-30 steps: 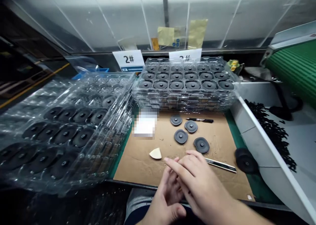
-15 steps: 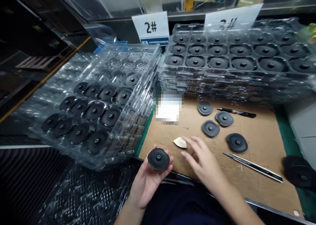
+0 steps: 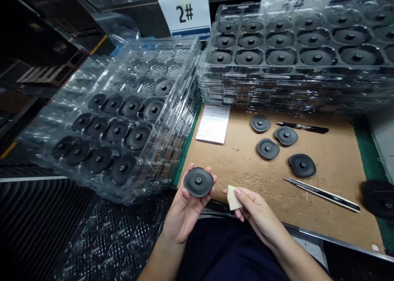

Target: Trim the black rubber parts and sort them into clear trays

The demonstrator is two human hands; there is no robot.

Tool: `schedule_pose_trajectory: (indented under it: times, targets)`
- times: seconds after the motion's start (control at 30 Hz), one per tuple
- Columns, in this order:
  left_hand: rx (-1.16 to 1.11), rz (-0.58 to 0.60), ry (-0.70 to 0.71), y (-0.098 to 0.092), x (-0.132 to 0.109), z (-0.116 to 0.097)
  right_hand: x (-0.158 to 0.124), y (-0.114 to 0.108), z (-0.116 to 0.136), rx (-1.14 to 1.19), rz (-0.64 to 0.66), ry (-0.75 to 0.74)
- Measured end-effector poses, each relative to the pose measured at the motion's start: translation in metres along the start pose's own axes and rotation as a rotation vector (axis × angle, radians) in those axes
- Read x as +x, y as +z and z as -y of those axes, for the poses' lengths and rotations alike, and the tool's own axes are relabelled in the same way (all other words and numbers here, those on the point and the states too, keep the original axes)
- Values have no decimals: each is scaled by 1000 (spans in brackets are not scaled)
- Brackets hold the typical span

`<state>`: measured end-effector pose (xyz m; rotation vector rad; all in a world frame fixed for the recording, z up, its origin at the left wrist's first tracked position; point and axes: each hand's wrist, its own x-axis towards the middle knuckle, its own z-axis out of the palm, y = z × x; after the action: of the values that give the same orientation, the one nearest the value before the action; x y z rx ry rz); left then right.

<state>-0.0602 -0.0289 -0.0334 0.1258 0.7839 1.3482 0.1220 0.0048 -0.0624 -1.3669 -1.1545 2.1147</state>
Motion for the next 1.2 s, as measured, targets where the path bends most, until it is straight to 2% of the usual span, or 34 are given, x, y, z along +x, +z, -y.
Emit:
schedule_pose_trajectory:
  times: [0.13,0.43,0.77,0.93,1.2]
  targets:
    - [55,32,-16,10,6,3,-15,-7,1,319,-1,96]
    - [119,46,-62,30,9,19,-26,-15,13,631,29,61]
    - [151,57,-85,43,15,30,-31,-38,13,819,5,-31]
    - [152,31,-122,50,19,34,-32,-48,10,801,27,-18]
    - [131,33,-130,53,19,38,-27,-50,-3,746,-113,-75]
